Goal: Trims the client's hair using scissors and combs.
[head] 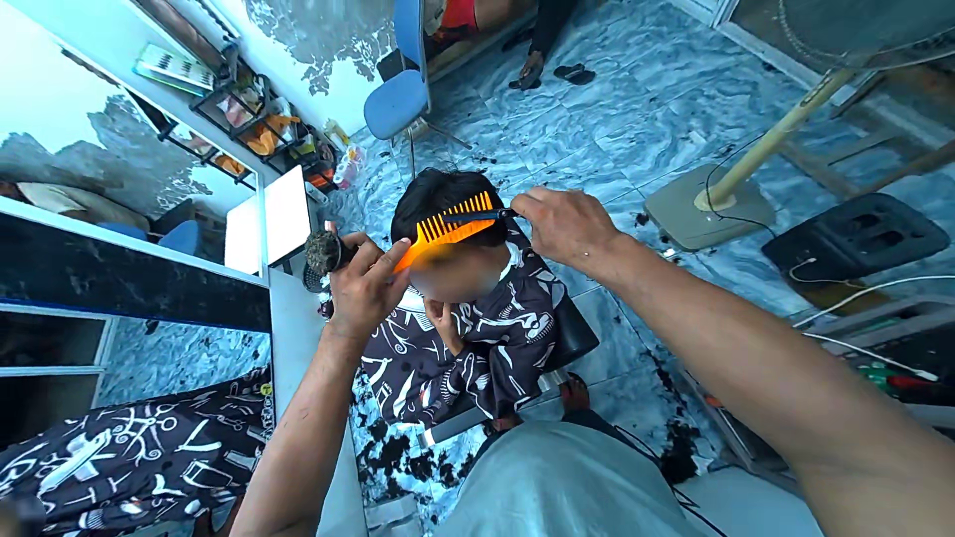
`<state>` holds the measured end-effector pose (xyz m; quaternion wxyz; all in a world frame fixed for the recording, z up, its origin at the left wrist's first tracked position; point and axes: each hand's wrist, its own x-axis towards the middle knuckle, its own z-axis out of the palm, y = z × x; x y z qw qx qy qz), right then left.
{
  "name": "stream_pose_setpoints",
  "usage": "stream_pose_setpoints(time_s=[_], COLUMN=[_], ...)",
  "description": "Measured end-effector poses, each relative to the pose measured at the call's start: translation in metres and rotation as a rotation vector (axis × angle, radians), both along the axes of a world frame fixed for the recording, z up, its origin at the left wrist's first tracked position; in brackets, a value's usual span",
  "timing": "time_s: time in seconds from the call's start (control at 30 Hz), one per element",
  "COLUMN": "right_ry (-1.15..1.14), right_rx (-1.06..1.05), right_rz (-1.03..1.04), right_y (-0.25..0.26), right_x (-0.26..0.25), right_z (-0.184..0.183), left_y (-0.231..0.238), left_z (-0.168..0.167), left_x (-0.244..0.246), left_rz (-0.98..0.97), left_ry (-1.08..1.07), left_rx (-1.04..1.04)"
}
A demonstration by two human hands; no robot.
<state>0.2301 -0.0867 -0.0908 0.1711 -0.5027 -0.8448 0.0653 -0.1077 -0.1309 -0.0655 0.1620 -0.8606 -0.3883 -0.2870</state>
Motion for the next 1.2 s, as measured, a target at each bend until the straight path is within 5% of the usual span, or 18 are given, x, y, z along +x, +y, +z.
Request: stream_pose_setpoints(time_s=[0.23,0.37,0.47,0.57,0.83,1.2], right_ry=[0.16,0.434,0.513,0.546,0.15,0.207], right_rx=[-0.042,-0.259,-0.316,-0.359,-0.024,-0.047], right_rz=[-0.04,-0.228,-0.345,-0.361,-0.04,-0.045], right_y=[-0.001,-0.002,-0.005,-0.009,-0.02,-0.013], right_x=[0.004,0.016,0.033,0.044,0.006,-0.003], right_z=[-0.006,-0.024,-0.044,-0.065,-0.057,-0.036], left_y=[0.0,0.005,-0.006,-0.021,-0.004,0.006], left_z=[0.014,0.026,0.013,-0.001,0.017,0.029], left_x=[0.013,0.061,0.056,0.021,-0.004,0.004], left_rz=[0.15,0.385,0.224,0.057,0.012,-0.031], left_ry=[-0.149,-0.429,-0.189,0.102,0.131,0.137], left_rx=[-0.044,-0.455,-0.676,-0.605,-0.291,-0.125])
